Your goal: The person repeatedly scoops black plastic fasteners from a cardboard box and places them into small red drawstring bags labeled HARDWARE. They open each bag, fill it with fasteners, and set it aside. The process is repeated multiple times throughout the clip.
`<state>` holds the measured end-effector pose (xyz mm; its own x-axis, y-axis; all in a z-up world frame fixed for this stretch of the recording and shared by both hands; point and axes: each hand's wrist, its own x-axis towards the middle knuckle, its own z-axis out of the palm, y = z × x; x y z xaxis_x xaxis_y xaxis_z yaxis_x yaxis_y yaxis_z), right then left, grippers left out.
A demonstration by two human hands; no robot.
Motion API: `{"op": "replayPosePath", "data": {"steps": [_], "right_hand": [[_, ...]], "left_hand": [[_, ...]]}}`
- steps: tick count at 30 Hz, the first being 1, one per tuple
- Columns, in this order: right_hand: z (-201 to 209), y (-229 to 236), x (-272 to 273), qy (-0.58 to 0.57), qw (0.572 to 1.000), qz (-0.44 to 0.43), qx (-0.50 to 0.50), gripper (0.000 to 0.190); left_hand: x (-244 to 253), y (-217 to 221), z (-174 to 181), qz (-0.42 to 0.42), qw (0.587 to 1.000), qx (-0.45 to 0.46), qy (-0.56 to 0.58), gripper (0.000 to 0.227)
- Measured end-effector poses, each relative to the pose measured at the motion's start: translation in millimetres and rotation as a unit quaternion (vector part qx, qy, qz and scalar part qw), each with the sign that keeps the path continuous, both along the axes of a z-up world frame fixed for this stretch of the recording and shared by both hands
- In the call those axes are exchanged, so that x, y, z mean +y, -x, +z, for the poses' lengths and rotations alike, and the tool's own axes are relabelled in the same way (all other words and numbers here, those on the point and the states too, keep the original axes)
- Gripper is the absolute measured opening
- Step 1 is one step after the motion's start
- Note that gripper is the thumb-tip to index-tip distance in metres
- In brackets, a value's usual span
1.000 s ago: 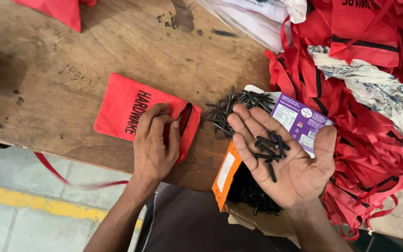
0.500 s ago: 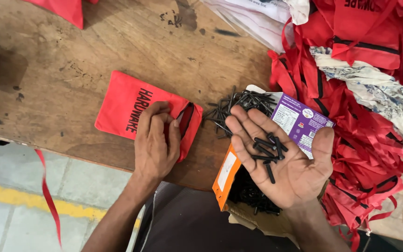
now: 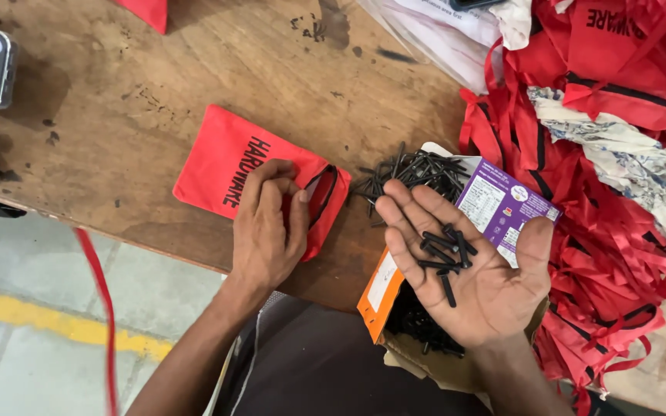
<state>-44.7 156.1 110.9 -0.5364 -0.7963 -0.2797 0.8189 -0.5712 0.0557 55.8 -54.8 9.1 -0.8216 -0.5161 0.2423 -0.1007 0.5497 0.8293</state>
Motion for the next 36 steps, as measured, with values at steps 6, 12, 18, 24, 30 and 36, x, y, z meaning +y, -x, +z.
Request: {"op": "replayPosePath", "data": {"steps": [6,12,18,24,30,36], "right_hand": [[-2,0,0,-0.014,1.000,0.003,0.014,0.111],[-2,4,-4,-0.026,0.999,0.033,0.000,0.101],[4,11,-53,-0.182,0.973,0.138,0.042,0.073],[4,14,-90,-0.212,0.962,0.166,0.045,0.067],[-27,15,-92,-0.292,0.943,0.156,0.023,0.065],[-36,18,-107,-0.302,0.937,0.169,0.039,0.062]], "left_hand": [[-1,-1,-4,0.002,1.000,0.004,-0.011,0.010],[0,-4,-6,0.020,0.999,0.000,-0.031,0.012],[-2,-6,9,0.048,0.997,0.031,-0.055,0.013],[-6,-1,31,0.107,0.985,0.067,-0.120,0.009],[-8,3,41,0.094,0.986,0.055,-0.124,0.007],[5,9,64,0.062,0.966,-0.027,-0.251,0.011]]}}
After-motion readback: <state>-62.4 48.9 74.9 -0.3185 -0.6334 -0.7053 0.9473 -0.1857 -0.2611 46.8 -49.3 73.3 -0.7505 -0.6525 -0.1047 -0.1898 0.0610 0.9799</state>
